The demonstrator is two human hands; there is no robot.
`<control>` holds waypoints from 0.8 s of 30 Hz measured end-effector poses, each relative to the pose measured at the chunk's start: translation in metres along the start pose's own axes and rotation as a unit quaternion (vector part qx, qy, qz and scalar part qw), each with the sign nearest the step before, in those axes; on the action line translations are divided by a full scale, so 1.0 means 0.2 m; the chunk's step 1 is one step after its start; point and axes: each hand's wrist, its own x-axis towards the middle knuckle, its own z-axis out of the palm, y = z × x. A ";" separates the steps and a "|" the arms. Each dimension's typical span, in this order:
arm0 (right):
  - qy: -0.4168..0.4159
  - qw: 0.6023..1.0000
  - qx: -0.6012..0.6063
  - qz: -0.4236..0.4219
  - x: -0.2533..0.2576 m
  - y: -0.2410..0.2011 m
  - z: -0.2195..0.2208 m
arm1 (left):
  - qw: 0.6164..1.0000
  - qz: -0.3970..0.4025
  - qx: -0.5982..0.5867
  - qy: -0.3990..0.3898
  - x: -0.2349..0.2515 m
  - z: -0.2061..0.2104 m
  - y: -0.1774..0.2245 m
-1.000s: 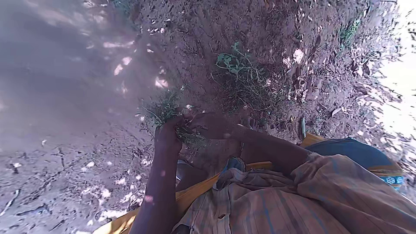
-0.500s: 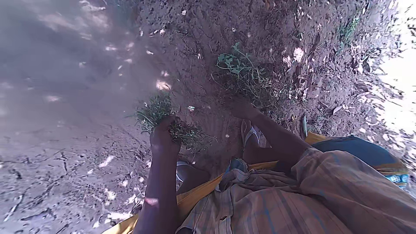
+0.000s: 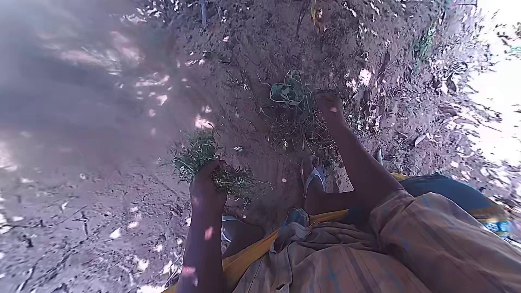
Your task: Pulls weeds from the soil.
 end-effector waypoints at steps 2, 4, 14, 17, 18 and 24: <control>0.031 0.999 -0.010 -0.014 0.01 -0.04 -0.03 | 1.000 -0.005 -0.002 -0.003 0.00 0.00 -0.01; 0.062 0.998 0.002 -0.031 0.02 -0.07 -0.04 | 1.000 -0.009 0.000 -0.001 0.00 0.00 -0.01; -0.114 0.956 -0.238 -0.127 -0.01 -0.06 0.08 | 1.000 0.001 0.014 -0.020 -0.01 0.01 -0.01; -0.130 0.967 -0.207 -0.074 -0.03 -0.03 0.08 | 1.000 0.000 0.012 -0.021 -0.01 0.02 0.01; -0.107 0.977 -0.163 -0.087 -0.04 -0.08 0.06 | 1.000 -0.002 0.010 -0.018 -0.01 0.02 0.01; -0.037 0.957 0.264 -0.113 -0.08 -0.39 -0.09 | 1.000 0.001 0.011 -0.024 -0.01 0.01 0.00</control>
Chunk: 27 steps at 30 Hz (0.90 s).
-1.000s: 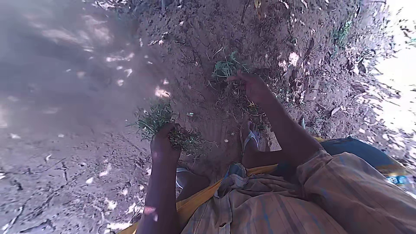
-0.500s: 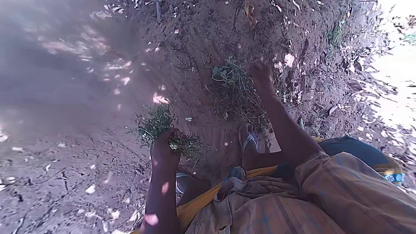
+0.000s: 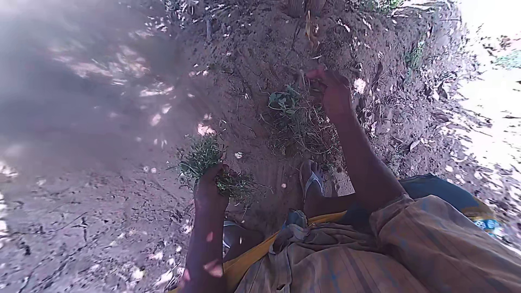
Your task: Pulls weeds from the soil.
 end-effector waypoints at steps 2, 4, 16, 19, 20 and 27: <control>-0.005 0.997 -0.073 0.031 0.00 0.02 -0.03 | 1.000 0.005 -0.002 -0.001 0.00 0.00 0.00; -0.022 0.982 -0.172 0.070 -0.01 0.07 -0.04 | 1.000 0.003 -0.001 -0.002 0.00 0.00 0.01; -0.149 0.952 -0.264 0.050 -0.07 0.14 0.09 | 1.000 -0.005 -0.008 0.024 -0.03 0.04 0.03; -0.168 0.968 -0.180 0.039 -0.10 0.14 0.11 | 1.000 -0.012 -0.003 0.026 -0.04 0.03 0.04; -0.173 0.972 -0.152 0.041 -0.10 0.14 0.12 | 1.000 -0.009 -0.003 0.026 -0.04 0.03 0.05; -0.195 0.967 0.046 0.158 -0.20 0.10 0.25 | 0.999 0.020 -0.041 0.004 -0.06 0.04 0.06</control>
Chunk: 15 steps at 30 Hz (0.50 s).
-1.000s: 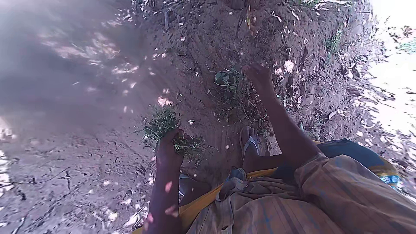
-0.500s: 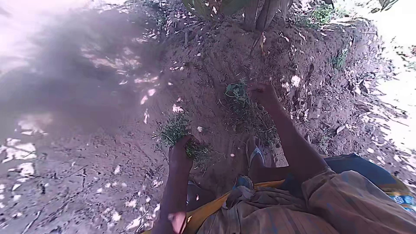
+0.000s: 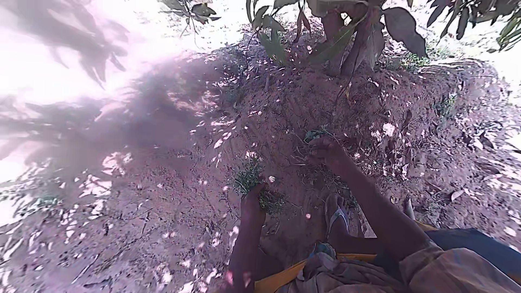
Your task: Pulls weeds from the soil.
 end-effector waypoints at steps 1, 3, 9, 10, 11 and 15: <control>-0.004 1.000 0.015 0.014 -0.01 -0.02 0.04 | 1.000 0.008 -0.014 -0.002 0.00 0.00 0.01; -0.021 0.999 0.019 0.022 -0.02 -0.02 0.09 | 0.999 0.023 -0.036 -0.005 0.00 0.00 0.01; -0.059 0.996 -0.022 0.057 -0.07 0.04 0.20 | 0.999 0.018 0.000 -0.037 -0.03 0.00 0.02; -0.071 0.996 -0.023 0.055 -0.08 0.05 0.21 | 0.999 0.010 0.009 -0.046 -0.03 0.01 0.01; -0.084 0.995 -0.026 0.052 -0.09 0.06 0.22 | 0.998 0.004 0.014 -0.058 -0.04 0.01 0.01; -0.134 0.989 -0.058 0.037 -0.13 0.09 0.27 | 0.995 0.013 0.023 -0.095 -0.09 0.03 0.02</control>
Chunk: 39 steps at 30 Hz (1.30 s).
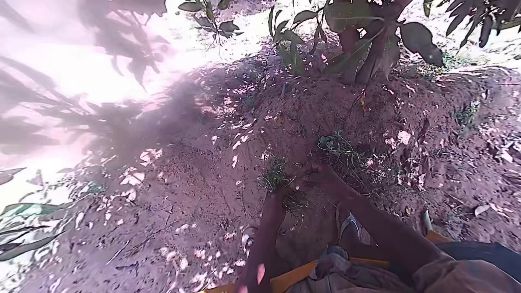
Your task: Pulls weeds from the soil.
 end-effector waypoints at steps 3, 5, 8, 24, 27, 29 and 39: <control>-0.045 0.997 -0.067 0.003 -0.02 0.01 0.05 | 0.999 0.020 -0.029 -0.011 0.03 -0.02 -0.03; -0.069 0.992 -0.109 -0.001 -0.02 0.03 0.06 | 0.999 0.019 -0.020 0.033 0.03 -0.02 -0.03; -0.090 0.975 -0.202 0.034 0.01 0.04 0.01 | 0.994 0.024 -0.081 0.075 0.05 -0.05 0.01; 0.053 0.926 -0.370 0.051 0.09 0.09 -0.21 | 0.983 0.061 -0.168 -0.038 0.10 -0.15 0.07; -0.019 0.884 -0.453 0.110 0.07 0.28 -0.20 | 0.997 0.007 -0.072 0.024 0.10 -0.13 0.05; -0.076 0.858 -0.475 0.179 0.05 0.43 -0.20 | 0.998 -0.023 -0.024 0.047 0.11 -0.11 0.03; -0.043 0.802 -0.552 0.224 0.07 0.43 -0.17 | 0.995 -0.050 -0.028 0.082 0.12 -0.09 0.01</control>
